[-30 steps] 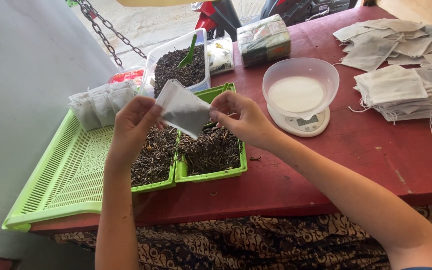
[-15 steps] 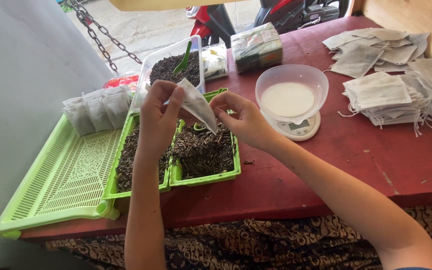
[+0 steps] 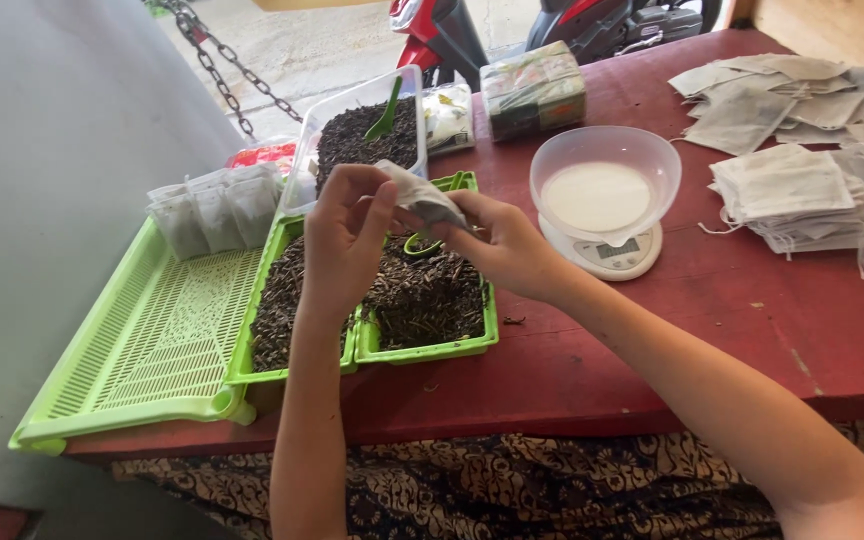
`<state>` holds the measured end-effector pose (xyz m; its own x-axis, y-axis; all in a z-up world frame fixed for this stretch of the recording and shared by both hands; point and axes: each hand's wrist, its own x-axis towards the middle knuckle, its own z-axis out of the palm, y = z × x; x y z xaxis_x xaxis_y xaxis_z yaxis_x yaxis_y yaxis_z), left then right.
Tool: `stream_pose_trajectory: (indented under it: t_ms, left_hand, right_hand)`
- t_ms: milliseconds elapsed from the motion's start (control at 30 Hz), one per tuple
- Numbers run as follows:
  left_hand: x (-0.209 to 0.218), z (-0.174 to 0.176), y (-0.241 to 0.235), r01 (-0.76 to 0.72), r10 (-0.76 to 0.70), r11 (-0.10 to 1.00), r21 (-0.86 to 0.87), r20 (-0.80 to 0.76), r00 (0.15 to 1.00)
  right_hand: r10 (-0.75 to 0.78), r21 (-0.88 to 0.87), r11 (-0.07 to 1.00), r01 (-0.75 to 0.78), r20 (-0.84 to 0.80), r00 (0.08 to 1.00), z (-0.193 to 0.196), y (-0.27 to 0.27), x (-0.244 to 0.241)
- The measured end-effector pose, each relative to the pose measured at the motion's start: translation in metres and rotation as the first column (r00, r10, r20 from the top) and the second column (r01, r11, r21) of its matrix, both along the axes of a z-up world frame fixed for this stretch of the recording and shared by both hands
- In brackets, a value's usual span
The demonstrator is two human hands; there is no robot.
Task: Filling and weighing individual tea bags with loose tea leaves using a spoon and a digital scale
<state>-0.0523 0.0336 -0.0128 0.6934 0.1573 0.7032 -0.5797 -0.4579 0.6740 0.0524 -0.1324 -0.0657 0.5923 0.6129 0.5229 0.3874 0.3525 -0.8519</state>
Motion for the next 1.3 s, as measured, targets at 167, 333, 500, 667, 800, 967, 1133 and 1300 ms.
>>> stream_pose_trajectory:
  t_ms: [167,333,500,667,800,967,1133,1300]
  left_hand:
    - [-0.002,-0.001,-0.002,-0.036,0.036,0.999,0.025,0.017,0.999]
    - [-0.003,0.003,0.003,-0.178,0.172,0.972,0.153,0.051,0.984]
    - [-0.004,0.005,-0.001,-0.234,0.219,0.941,0.244,0.086,0.972]
    - [-0.005,0.006,-0.002,-0.247,0.231,0.936,0.252,0.092,0.969]
    - [-0.008,0.009,-0.005,-0.231,0.215,0.942,0.243,0.092,0.972]
    - [-0.01,0.009,-0.005,-0.235,0.221,0.941,0.243,0.083,0.972]
    - [-0.01,0.007,-0.006,-0.247,0.233,0.932,0.267,0.084,0.969]
    - [-0.01,0.006,-0.005,-0.259,0.248,0.929,0.263,0.078,0.966]
  right_hand:
    - [0.005,-0.003,1.0,-0.005,-0.046,0.999,0.002,0.002,-0.003]
    - [-0.04,-0.071,0.997,0.038,-0.026,0.999,0.01,0.007,-0.005]
    - [0.039,0.106,0.994,-0.023,-0.149,0.988,0.012,0.002,-0.003]
    - [0.043,0.124,0.992,-0.022,-0.168,0.985,0.012,0.002,-0.005]
    - [0.054,0.105,0.994,-0.036,-0.166,0.985,0.011,0.001,-0.005]
    - [0.059,0.122,0.992,-0.037,-0.186,0.981,0.009,0.003,-0.006]
    - [0.063,0.126,0.991,-0.04,-0.185,0.981,0.006,0.005,-0.005]
    - [0.088,0.14,0.988,-0.06,-0.203,0.975,0.003,0.006,-0.003]
